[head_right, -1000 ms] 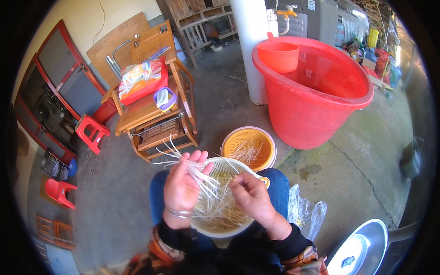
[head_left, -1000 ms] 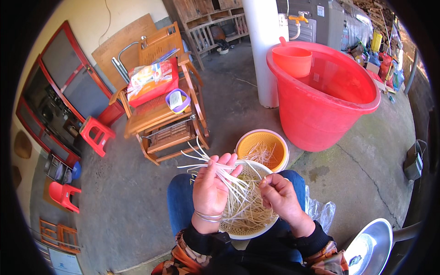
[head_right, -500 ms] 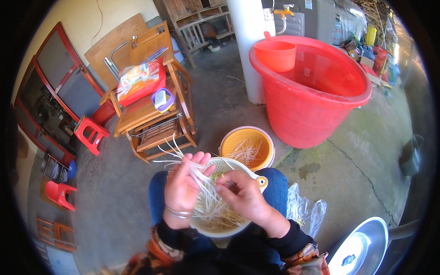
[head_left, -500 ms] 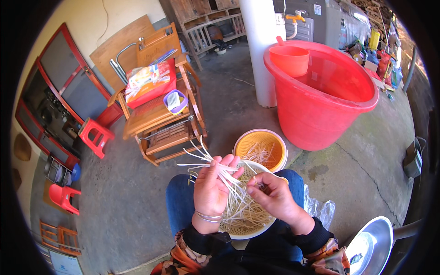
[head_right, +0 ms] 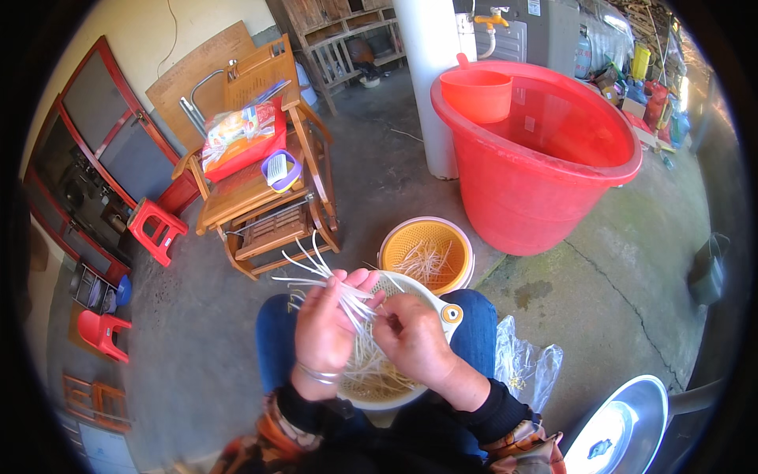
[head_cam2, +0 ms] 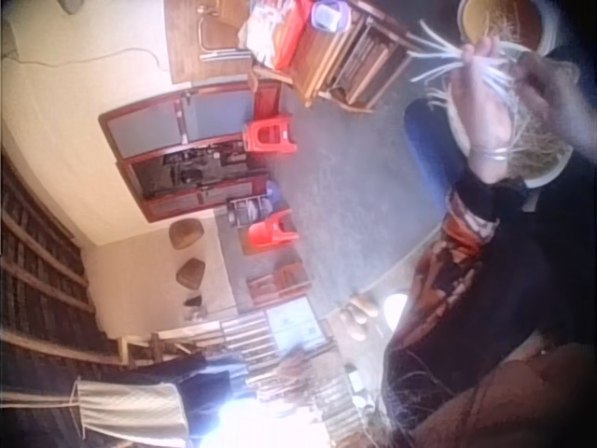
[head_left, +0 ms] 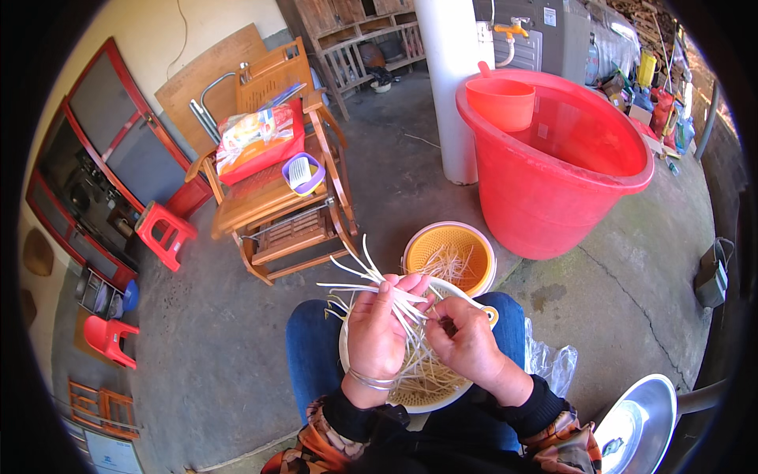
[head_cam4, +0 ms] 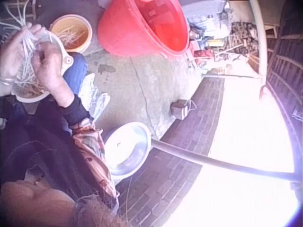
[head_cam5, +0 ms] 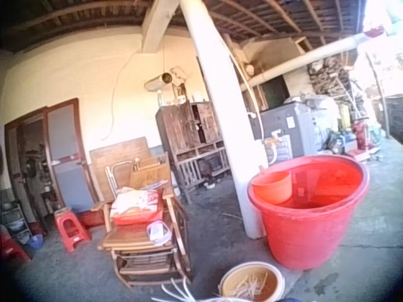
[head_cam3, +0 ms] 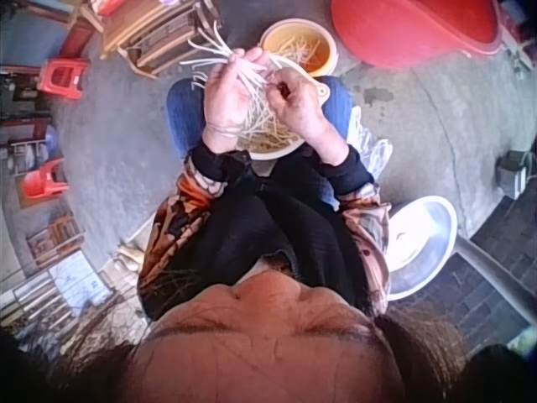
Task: The person sits on the floor and sorts white sprouts by hand, separating them into a white colander and a yellow basket. The person repeatedly picks up sprouts, untangles them, and places them into the containers.
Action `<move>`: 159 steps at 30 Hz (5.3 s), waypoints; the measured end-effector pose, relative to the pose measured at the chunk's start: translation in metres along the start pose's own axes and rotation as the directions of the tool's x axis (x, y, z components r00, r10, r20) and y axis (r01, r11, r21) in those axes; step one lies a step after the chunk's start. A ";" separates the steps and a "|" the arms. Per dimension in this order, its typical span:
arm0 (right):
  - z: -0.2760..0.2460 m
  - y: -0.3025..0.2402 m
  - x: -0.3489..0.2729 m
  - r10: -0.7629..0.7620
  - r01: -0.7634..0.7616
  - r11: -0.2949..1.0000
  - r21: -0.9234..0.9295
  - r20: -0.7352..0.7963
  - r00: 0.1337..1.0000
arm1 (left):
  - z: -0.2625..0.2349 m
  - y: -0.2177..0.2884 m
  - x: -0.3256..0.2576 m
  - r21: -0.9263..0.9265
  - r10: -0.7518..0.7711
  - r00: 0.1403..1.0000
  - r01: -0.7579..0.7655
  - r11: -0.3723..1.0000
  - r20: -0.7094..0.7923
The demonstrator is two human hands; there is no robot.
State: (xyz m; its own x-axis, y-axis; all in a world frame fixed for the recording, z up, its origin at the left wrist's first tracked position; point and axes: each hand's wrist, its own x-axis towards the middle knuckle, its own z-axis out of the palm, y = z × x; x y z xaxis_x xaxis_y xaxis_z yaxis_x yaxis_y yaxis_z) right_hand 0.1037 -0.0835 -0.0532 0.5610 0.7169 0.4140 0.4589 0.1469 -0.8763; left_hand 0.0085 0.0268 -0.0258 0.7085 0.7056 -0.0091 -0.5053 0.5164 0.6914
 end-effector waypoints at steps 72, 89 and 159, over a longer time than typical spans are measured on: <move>0.003 -0.010 -0.022 0.382 -0.726 0.442 0.527 0.622 0.684 | -0.016 0.022 0.015 -0.193 0.024 0.998 -0.014 0.981 0.052; -0.048 0.011 0.036 0.367 -0.392 0.843 0.368 0.139 0.920 | -0.045 0.012 0.037 -0.275 -0.084 0.996 0.078 0.958 -0.011; -0.103 0.304 -0.002 0.124 -0.210 0.785 -0.583 -0.183 0.975 | -0.064 0.019 0.135 0.155 -0.629 0.775 0.629 0.762 -0.055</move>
State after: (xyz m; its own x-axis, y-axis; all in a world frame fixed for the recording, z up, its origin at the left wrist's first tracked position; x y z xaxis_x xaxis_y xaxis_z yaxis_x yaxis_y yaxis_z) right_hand 0.3131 -0.1107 -0.2946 0.7304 0.5924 0.3399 0.6441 -0.4320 -0.6312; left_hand 0.0631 0.1628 -0.0603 0.8401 0.2490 -0.4819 0.1369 0.7622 0.6326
